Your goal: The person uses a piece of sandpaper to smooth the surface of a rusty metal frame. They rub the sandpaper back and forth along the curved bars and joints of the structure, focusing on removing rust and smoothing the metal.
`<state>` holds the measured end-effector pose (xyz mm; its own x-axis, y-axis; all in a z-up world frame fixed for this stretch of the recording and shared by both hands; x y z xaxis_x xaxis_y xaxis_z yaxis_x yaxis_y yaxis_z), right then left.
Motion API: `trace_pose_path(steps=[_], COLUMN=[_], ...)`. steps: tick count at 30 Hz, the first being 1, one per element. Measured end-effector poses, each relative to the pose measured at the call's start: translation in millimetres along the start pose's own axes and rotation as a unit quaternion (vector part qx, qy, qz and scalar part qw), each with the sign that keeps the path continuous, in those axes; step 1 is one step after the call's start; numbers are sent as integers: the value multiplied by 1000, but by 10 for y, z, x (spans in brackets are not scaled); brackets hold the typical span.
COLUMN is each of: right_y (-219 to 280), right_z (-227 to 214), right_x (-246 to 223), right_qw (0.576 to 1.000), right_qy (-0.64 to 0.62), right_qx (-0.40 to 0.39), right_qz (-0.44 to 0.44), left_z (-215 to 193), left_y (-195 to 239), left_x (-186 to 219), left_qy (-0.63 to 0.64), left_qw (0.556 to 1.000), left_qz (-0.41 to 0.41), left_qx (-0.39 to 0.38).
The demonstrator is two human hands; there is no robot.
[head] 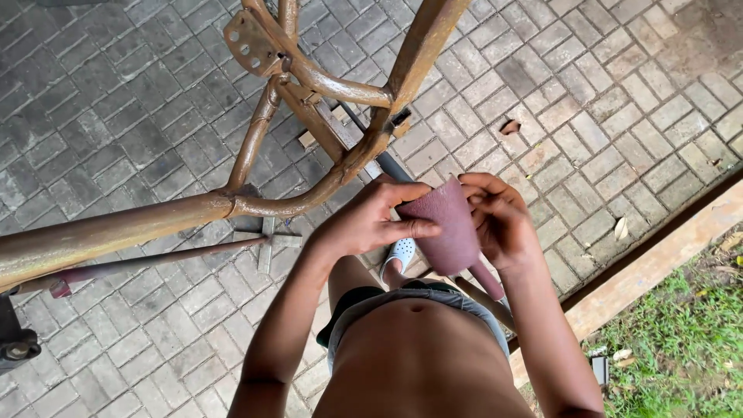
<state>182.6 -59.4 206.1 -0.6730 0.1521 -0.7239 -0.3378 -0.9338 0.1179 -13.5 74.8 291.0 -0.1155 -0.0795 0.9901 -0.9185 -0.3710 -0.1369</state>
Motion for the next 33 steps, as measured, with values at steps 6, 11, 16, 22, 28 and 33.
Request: trace_pose_path(steps=[6,11,16,22,28,33], right_y=[-51,-210,-360,-555,-678,-803], right_z=[671,370,528,764,875,935], right_x=[-405,-524,-842,-857,-896,-891], right_qw=[974,927,867,751,703,653], right_qy=[206,358,459,574,624,650], right_qx=[-97,-97,-184,-327,-338,-384], right_qz=[9,-54,-55,16,28,57], left_z=[-31,-193,-299,-253,-316,-299], left_y=[-74,-166,-216,-374,-428,-454], left_x=[222,393,265,274,220,404], left_qy=[-330,-388,-455,-455,-401,-304], left_qw=[940,916,884,879,904,927], left_qz=[-24,74,77,14,-27,-148], left_qx=[-87,-73,-72,-140,-144,-162])
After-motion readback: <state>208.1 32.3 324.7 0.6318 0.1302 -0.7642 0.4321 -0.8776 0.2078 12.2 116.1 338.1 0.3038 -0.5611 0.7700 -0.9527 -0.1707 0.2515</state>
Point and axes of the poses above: each hand's wrist, its own y-axis away from the middle knuckle, its own z-axis out of the palm, x = y × z, the point moved 1 cm from there along -y, towards the middle knuckle, and after that the axes turned 3 degrees about x, right-handed, at the moved point
